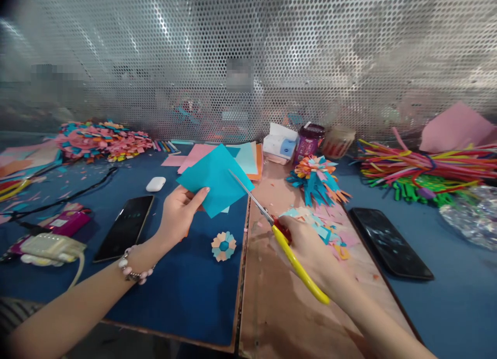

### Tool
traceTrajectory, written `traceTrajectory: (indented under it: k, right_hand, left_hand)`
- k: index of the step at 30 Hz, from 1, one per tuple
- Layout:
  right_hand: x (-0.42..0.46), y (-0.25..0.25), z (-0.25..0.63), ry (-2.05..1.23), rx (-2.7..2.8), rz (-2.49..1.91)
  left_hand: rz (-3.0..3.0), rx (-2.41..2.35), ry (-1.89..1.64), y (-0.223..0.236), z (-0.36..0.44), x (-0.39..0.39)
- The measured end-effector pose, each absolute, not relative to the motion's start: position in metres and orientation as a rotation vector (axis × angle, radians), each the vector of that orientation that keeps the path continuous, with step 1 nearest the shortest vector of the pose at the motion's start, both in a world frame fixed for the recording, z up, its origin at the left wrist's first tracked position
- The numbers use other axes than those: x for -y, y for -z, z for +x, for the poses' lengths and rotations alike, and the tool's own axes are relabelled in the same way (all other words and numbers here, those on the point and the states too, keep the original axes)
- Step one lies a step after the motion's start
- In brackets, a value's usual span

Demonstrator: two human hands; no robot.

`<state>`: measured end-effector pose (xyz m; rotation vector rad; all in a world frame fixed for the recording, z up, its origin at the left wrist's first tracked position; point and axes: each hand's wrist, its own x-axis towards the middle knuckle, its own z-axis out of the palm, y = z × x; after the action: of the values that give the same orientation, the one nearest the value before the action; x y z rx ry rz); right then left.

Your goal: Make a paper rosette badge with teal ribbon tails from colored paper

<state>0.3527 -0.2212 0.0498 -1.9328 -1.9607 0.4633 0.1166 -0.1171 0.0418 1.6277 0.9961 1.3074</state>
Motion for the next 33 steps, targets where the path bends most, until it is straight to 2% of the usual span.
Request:
traceTrajectory:
  k: [33]
  right_hand:
    - [0.2196,-0.0446,0.3534,-0.525,1.889,-1.874]
  left_hand:
    - [1.657,-1.01,-1.302,-0.0393,0.118,0.1189]
